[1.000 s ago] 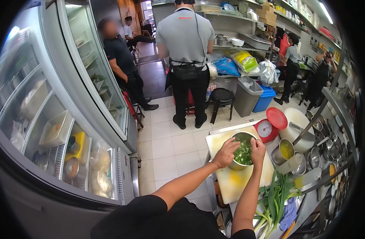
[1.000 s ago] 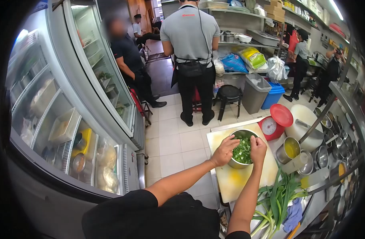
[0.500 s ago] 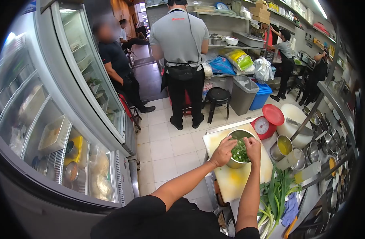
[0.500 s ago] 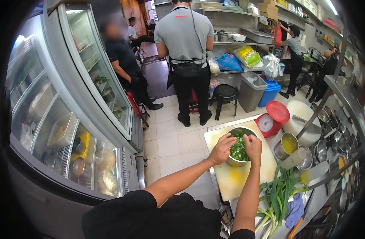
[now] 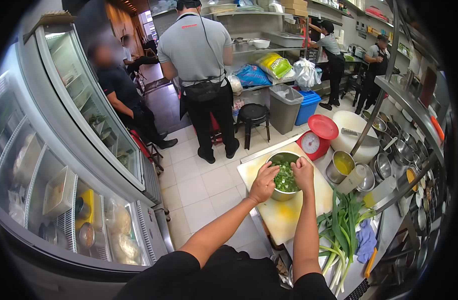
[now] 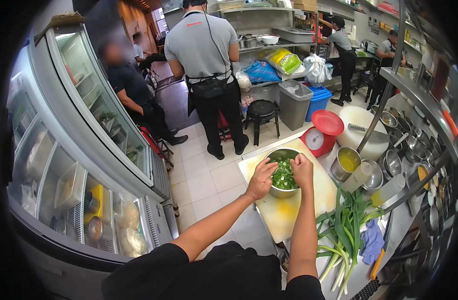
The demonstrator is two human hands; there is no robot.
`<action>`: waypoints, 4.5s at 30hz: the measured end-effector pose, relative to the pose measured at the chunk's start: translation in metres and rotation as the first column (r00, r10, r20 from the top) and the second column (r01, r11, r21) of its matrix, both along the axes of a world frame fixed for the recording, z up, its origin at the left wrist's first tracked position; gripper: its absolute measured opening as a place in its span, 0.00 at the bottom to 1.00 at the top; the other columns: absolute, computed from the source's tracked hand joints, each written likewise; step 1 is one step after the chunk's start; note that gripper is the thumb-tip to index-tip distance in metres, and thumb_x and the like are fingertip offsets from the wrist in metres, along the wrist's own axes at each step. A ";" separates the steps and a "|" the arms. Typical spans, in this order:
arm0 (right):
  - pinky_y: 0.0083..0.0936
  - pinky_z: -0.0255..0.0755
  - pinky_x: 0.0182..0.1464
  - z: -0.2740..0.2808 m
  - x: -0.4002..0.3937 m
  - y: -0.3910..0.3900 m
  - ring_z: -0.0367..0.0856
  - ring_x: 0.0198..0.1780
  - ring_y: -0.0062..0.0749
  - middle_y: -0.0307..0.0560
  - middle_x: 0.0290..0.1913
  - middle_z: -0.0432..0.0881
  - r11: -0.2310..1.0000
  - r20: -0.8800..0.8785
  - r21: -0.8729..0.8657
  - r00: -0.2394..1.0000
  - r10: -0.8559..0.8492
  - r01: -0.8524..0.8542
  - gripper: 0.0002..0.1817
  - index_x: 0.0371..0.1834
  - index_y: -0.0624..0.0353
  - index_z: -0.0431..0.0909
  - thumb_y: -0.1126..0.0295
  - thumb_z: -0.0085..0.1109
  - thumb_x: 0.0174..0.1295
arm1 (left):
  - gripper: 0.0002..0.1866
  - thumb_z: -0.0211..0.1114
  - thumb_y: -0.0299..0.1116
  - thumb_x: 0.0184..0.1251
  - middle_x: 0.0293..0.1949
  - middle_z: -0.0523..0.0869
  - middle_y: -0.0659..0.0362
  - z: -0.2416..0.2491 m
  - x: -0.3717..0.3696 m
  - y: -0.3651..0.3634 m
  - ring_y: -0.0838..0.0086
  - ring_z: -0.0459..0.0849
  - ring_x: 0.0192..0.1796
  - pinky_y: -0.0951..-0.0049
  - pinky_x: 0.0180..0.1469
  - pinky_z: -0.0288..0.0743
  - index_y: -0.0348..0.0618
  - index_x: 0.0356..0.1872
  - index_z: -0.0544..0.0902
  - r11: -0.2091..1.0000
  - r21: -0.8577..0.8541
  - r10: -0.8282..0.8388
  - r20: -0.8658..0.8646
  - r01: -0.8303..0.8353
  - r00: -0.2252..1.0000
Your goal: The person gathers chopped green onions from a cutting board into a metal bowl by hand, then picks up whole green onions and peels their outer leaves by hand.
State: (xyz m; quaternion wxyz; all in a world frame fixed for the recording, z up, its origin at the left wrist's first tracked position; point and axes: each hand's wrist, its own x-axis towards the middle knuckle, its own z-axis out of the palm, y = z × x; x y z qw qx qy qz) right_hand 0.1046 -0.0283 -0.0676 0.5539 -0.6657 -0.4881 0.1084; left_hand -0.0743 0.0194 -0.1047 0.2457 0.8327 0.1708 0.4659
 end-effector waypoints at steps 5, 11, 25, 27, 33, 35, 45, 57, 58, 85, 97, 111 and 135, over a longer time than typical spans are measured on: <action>0.30 0.61 0.26 -0.006 0.004 0.004 0.60 0.21 0.31 0.48 0.17 0.62 1.000 0.132 -0.023 0.991 -0.012 0.015 0.15 0.20 0.61 0.61 0.77 0.60 0.55 | 0.26 0.50 0.24 0.50 0.59 0.77 0.49 -0.007 -0.001 0.004 0.49 0.65 0.69 0.55 0.72 0.57 0.35 0.55 0.79 0.998 0.051 0.042 0.017 -0.043 0.999; 0.27 0.59 0.26 0.003 -0.001 0.001 0.58 0.22 0.25 0.41 0.18 0.59 0.999 0.060 0.031 0.998 0.030 -0.032 0.15 0.19 0.59 0.58 0.79 0.56 0.54 | 0.26 0.49 0.24 0.51 0.60 0.76 0.48 -0.001 -0.005 0.004 0.49 0.65 0.69 0.57 0.72 0.58 0.34 0.54 0.79 1.000 0.025 0.018 0.006 -0.018 1.000; 0.24 0.56 0.27 -0.004 0.003 0.003 0.56 0.24 0.22 0.36 0.20 0.55 0.996 0.007 0.082 1.000 0.026 -0.027 0.15 0.20 0.59 0.56 0.82 0.54 0.51 | 0.25 0.49 0.24 0.52 0.61 0.76 0.49 -0.004 -0.005 0.002 0.50 0.64 0.70 0.58 0.72 0.58 0.32 0.55 0.78 1.000 0.028 0.006 0.005 -0.006 1.000; 0.24 0.56 0.27 -0.003 0.003 0.003 0.56 0.24 0.22 0.36 0.20 0.55 0.997 0.001 0.075 0.999 0.036 -0.036 0.15 0.19 0.59 0.56 0.82 0.54 0.51 | 0.25 0.49 0.24 0.52 0.61 0.76 0.48 -0.003 -0.005 0.001 0.50 0.64 0.70 0.58 0.72 0.59 0.33 0.55 0.78 1.000 0.014 0.008 0.002 -0.008 1.000; 0.24 0.56 0.26 -0.002 0.003 0.005 0.56 0.24 0.22 0.36 0.19 0.57 0.997 0.016 0.079 1.000 0.021 -0.022 0.15 0.19 0.58 0.56 0.82 0.54 0.51 | 0.26 0.50 0.24 0.51 0.59 0.77 0.47 -0.003 -0.004 0.004 0.48 0.65 0.69 0.57 0.72 0.59 0.33 0.55 0.78 0.999 0.041 0.030 0.007 -0.030 1.000; 0.28 0.59 0.26 0.009 -0.003 -0.003 0.60 0.23 0.23 0.38 0.18 0.58 1.000 -0.034 0.009 0.999 -0.009 0.009 0.12 0.19 0.59 0.59 0.81 0.53 0.52 | 0.27 0.52 0.24 0.49 0.58 0.77 0.47 -0.010 0.000 0.008 0.47 0.67 0.67 0.55 0.72 0.58 0.33 0.56 0.77 0.992 0.117 0.046 0.019 -0.048 0.999; 0.42 0.68 0.31 -0.020 0.012 0.004 0.75 0.26 0.53 0.57 0.21 0.75 0.992 0.107 0.116 0.993 -0.055 0.043 0.07 0.21 0.58 0.69 0.71 0.58 0.46 | 0.26 0.43 0.29 0.61 0.62 0.76 0.50 -0.024 0.006 0.018 0.51 0.62 0.71 0.54 0.73 0.49 0.34 0.58 0.77 0.989 0.144 0.001 -0.129 0.018 0.992; 0.31 0.61 0.28 -0.020 0.011 0.011 0.60 0.25 0.27 0.43 0.19 0.62 0.991 0.051 0.128 0.999 0.020 -0.026 0.08 0.21 0.61 0.64 0.78 0.55 0.48 | 0.27 0.49 0.24 0.58 0.62 0.76 0.52 -0.023 0.002 0.019 0.53 0.63 0.71 0.56 0.74 0.49 0.39 0.62 0.75 0.991 0.133 0.016 -0.111 -0.002 0.994; 0.34 0.61 0.27 -0.022 0.013 0.011 0.62 0.23 0.29 0.46 0.18 0.65 0.991 0.031 0.129 0.999 0.036 -0.040 0.07 0.22 0.61 0.65 0.77 0.55 0.49 | 0.27 0.49 0.24 0.59 0.63 0.75 0.52 -0.022 0.001 0.020 0.52 0.63 0.71 0.55 0.74 0.50 0.38 0.62 0.74 0.988 0.151 0.048 -0.144 -0.026 0.988; 0.24 0.53 0.26 -0.005 0.004 0.006 0.54 0.25 0.21 0.35 0.20 0.54 0.994 -0.023 0.085 0.997 0.067 -0.065 0.14 0.19 0.59 0.54 0.84 0.50 0.48 | 0.25 0.51 0.24 0.55 0.62 0.75 0.48 -0.009 -0.005 0.003 0.50 0.63 0.71 0.57 0.72 0.57 0.32 0.57 0.77 1.000 -0.011 -0.006 0.046 0.006 0.999; 0.24 0.54 0.27 -0.013 0.010 0.010 0.53 0.25 0.21 0.36 0.21 0.54 0.993 0.008 0.080 0.997 0.082 -0.082 0.14 0.19 0.59 0.54 0.83 0.50 0.48 | 0.25 0.51 0.23 0.54 0.62 0.74 0.47 -0.004 -0.003 -0.002 0.49 0.62 0.71 0.57 0.73 0.57 0.31 0.56 0.77 0.999 -0.032 0.017 0.062 -0.015 0.998; 0.27 0.58 0.27 -0.017 0.032 0.018 0.58 0.24 0.25 0.41 0.18 0.59 0.984 0.299 -0.123 0.940 0.163 -0.131 0.09 0.18 0.60 0.59 0.81 0.51 0.43 | 0.39 0.54 0.50 0.72 0.73 0.59 0.47 0.067 -0.068 0.013 0.50 0.57 0.74 0.57 0.73 0.53 0.44 0.76 0.49 0.990 -0.006 -0.136 -0.294 0.141 0.946; 0.28 0.68 0.34 0.030 0.011 0.020 0.71 0.29 0.29 0.46 0.25 0.76 0.934 0.356 -0.118 0.864 0.356 -0.336 0.11 0.30 0.68 0.76 0.69 0.56 0.65 | 0.42 0.59 0.53 0.66 0.66 0.70 0.43 0.254 -0.534 -0.052 0.51 0.71 0.67 0.59 0.68 0.64 0.45 0.75 0.53 0.561 0.080 0.345 -0.927 -0.824 0.145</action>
